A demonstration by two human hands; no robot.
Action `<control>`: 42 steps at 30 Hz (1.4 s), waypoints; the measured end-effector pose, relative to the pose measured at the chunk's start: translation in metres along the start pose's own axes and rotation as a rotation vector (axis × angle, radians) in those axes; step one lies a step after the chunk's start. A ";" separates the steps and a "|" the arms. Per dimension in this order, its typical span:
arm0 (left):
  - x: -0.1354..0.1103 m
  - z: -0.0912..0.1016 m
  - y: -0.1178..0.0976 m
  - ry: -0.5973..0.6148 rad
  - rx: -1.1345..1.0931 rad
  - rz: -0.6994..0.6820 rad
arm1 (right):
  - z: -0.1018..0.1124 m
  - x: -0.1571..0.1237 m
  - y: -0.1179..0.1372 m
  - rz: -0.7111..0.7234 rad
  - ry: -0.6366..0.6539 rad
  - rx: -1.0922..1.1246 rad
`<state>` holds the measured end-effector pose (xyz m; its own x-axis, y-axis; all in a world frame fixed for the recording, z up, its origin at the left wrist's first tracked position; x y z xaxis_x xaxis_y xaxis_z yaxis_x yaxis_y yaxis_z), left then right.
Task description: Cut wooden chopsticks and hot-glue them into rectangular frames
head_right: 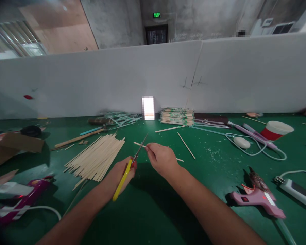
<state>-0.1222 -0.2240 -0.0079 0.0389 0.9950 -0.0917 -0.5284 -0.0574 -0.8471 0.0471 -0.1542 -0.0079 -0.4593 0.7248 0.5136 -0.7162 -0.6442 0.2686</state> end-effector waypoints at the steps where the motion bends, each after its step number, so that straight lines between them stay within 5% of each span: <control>1: 0.000 0.000 0.000 -0.002 0.007 0.004 | 0.000 0.000 0.000 0.001 0.000 -0.004; 8: -0.003 -0.002 -0.001 -0.054 0.034 -0.004 | 0.003 -0.003 0.002 0.013 -0.058 0.001; 13: -0.002 -0.002 -0.005 -0.041 0.062 0.000 | 0.001 -0.006 0.004 -0.106 -0.133 0.022; 21: 0.002 -0.005 0.010 -0.061 0.080 -0.065 | -0.002 -0.008 0.003 -0.067 -0.130 0.028; 42: 0.002 -0.004 0.006 -0.070 0.103 -0.053 | 0.004 -0.006 0.001 0.001 -0.068 0.014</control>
<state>-0.1217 -0.2228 -0.0148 0.0121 0.9999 -0.0087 -0.6116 0.0005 -0.7912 0.0516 -0.1600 -0.0077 -0.4225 0.7064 0.5679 -0.7085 -0.6482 0.2791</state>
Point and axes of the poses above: each hand's wrist, its own x-axis towards the middle knuckle, its own z-axis out of the back of the hand, y = z × x, the point moved 1 cm from there along x, towards the middle knuckle, and after that the axes turned 14 degrees about -x, right-handed, at the moved point
